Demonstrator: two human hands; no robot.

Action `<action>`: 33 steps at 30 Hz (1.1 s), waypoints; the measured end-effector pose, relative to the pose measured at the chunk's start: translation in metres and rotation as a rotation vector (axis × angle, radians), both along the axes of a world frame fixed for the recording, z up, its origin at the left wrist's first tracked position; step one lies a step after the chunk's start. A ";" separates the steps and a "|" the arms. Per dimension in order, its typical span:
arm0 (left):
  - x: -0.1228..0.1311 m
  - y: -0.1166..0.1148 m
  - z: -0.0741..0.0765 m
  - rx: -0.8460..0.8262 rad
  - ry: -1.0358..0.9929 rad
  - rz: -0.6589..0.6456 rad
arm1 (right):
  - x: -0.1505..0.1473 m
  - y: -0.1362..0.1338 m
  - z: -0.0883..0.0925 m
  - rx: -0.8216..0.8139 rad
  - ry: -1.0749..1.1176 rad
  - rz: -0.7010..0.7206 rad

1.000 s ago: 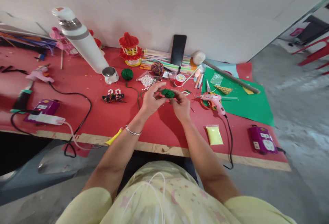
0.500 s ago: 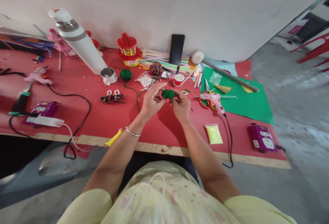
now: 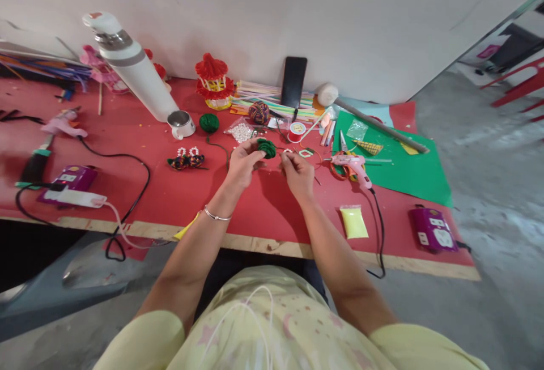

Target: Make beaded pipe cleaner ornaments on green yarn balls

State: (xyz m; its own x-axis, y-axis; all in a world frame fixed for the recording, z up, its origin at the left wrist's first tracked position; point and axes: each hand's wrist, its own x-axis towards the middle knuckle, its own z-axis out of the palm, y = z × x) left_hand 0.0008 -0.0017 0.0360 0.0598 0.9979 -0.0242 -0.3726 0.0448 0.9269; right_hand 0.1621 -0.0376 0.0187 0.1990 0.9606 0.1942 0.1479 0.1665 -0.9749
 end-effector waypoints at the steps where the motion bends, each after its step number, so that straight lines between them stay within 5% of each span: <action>1: -0.001 0.001 0.000 -0.044 -0.045 -0.006 | 0.000 0.000 0.000 -0.013 -0.016 -0.037; 6: -0.002 0.003 -0.001 -0.159 -0.142 -0.025 | 0.004 0.003 0.000 0.034 0.005 -0.136; 14: 0.000 0.000 0.004 -0.194 -0.093 -0.070 | 0.002 0.000 0.004 0.045 0.058 0.127; 22: 0.002 -0.002 0.003 -0.223 0.032 -0.158 | 0.001 0.002 0.003 0.056 0.013 0.102; 29: -0.010 0.007 0.006 -0.165 -0.035 0.071 | 0.007 0.007 -0.006 0.008 -0.104 -0.061; 33: -0.010 0.009 0.005 -0.146 -0.038 0.130 | 0.014 0.008 -0.011 -0.001 -0.503 -0.036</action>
